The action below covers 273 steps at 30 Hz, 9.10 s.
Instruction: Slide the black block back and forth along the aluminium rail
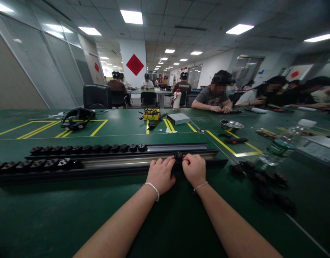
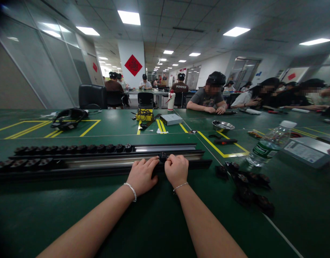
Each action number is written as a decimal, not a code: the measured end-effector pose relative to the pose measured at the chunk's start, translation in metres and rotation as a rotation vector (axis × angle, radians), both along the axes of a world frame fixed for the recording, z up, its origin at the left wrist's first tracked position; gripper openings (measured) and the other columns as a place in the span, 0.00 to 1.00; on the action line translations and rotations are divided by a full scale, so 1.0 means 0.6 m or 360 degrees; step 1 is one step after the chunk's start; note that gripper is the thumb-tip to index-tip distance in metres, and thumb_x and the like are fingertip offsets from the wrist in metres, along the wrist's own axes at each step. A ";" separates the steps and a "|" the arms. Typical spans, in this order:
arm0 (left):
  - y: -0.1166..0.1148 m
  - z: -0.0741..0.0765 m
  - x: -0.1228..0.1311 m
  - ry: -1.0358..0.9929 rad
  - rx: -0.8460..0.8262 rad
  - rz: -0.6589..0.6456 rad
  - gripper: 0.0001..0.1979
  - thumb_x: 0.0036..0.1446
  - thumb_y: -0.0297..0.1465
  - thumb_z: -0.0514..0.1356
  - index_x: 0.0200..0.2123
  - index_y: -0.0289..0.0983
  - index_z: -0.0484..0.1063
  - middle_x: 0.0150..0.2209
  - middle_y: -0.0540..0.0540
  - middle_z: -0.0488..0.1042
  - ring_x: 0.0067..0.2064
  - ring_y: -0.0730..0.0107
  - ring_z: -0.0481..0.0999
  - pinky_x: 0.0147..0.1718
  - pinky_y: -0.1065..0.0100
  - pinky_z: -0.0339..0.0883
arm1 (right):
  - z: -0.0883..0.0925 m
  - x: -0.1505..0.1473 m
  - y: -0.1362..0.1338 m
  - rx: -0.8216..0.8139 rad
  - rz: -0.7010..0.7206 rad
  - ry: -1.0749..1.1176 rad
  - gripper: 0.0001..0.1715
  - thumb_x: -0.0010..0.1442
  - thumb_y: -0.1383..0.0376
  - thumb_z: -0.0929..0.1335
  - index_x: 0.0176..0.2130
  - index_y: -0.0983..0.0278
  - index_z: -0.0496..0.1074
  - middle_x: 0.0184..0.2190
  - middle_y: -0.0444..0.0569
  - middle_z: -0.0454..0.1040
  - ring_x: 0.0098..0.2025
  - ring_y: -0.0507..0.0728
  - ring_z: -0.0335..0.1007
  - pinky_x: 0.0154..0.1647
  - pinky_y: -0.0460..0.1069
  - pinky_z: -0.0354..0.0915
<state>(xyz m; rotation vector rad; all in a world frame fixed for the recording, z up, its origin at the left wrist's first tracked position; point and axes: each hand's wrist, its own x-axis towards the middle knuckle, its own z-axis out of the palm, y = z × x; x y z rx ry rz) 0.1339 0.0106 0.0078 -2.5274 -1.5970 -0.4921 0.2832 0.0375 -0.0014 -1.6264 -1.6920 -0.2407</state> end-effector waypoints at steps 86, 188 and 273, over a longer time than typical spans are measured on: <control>0.007 -0.014 0.031 -0.0171 0.0069 -0.0047 0.20 0.47 0.32 0.55 0.46 0.40 0.59 0.51 0.46 0.64 0.49 0.63 0.63 0.47 0.61 0.53 | -0.003 0.039 0.014 -0.0069 0.0309 -0.0065 0.13 0.49 0.71 0.59 0.21 0.62 0.69 0.23 0.44 0.73 0.28 0.51 0.66 0.34 0.45 0.56; 0.009 -0.005 0.067 -0.0192 0.0007 -0.0081 0.21 0.48 0.32 0.54 0.49 0.41 0.60 0.54 0.48 0.63 0.49 0.62 0.63 0.46 0.59 0.55 | -0.007 0.112 -0.008 -0.0141 0.0483 -0.0156 0.18 0.48 0.71 0.60 0.38 0.59 0.71 0.39 0.45 0.75 0.41 0.54 0.67 0.56 0.59 0.47; 0.006 -0.014 0.091 -0.0265 0.0035 -0.0164 0.26 0.47 0.32 0.55 0.52 0.40 0.57 0.56 0.47 0.61 0.51 0.62 0.61 0.50 0.58 0.53 | -0.011 0.117 -0.001 -0.0145 0.0280 -0.0248 0.13 0.46 0.72 0.59 0.31 0.61 0.68 0.31 0.46 0.73 0.37 0.55 0.66 0.52 0.54 0.50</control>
